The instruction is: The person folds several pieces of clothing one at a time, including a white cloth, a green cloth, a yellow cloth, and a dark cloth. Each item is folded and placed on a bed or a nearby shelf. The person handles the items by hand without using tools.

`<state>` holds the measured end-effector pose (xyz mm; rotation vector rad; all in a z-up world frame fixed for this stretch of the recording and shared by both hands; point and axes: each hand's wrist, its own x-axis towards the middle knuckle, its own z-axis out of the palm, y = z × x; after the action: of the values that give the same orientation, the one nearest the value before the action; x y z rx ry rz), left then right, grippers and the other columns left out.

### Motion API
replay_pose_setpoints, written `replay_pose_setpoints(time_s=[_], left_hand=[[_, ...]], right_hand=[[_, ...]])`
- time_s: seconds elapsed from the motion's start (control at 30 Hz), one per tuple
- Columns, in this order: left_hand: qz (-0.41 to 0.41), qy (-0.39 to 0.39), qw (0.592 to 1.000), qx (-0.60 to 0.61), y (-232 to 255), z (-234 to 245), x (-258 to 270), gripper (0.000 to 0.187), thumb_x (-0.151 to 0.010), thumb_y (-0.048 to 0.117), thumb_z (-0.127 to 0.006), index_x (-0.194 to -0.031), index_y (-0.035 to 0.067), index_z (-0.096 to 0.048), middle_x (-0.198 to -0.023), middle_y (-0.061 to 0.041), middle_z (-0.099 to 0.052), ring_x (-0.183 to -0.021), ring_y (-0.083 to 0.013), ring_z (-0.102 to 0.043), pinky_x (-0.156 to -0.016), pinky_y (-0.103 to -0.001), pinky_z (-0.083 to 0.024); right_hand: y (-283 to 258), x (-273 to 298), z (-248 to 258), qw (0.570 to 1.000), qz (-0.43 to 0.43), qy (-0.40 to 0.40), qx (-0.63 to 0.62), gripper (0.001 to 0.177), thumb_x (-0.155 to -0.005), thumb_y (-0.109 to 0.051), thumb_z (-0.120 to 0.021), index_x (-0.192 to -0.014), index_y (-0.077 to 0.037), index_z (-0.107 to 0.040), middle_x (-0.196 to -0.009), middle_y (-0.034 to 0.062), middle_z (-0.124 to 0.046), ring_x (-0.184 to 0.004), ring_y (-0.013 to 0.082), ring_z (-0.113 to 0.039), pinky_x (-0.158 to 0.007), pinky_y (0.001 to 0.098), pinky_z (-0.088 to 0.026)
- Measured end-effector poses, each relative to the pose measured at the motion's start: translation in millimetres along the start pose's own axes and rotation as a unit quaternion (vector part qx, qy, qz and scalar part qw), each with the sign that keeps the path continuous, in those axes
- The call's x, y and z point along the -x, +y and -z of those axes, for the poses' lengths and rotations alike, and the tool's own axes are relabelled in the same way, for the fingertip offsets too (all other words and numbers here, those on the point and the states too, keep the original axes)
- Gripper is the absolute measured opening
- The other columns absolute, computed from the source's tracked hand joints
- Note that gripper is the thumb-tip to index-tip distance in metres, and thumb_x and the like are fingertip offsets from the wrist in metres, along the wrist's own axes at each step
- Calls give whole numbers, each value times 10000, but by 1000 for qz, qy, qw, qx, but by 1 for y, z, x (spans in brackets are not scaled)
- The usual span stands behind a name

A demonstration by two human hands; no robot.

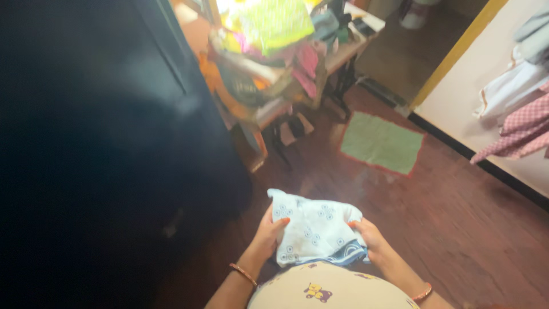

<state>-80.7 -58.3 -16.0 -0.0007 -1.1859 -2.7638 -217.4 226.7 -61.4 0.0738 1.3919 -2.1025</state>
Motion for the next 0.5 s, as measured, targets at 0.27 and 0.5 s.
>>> replay_pose_setpoints(time_s=[0.27, 0.5], left_hand=[[-97, -32, 987, -122, 103, 19, -107, 869, -850, -95, -611, -1620, 55, -234, -1520, -87, -498, -1344, -183, -534, -1107, -341, -439], [-158, -32, 960, -230, 138, 15, -147, 849, -869, -72, -603, -1624, 41, -232, -1581, -124, -435, -1400, -195, -483, -1139, -331, -402]], right_hand=[[-89, -56, -104, 994, 110, -6, 23, 559, -857, 55, -532, -1400, -78, -517, -1213, 113, -671, -1056, 243, -684, -898, 420, -582], [-128, -79, -142, 986, 152, 20, 68, 694, -817, 124, -527, -1476, -85, -468, -1320, 86, -636, -1191, 211, -626, -986, 390, -526]])
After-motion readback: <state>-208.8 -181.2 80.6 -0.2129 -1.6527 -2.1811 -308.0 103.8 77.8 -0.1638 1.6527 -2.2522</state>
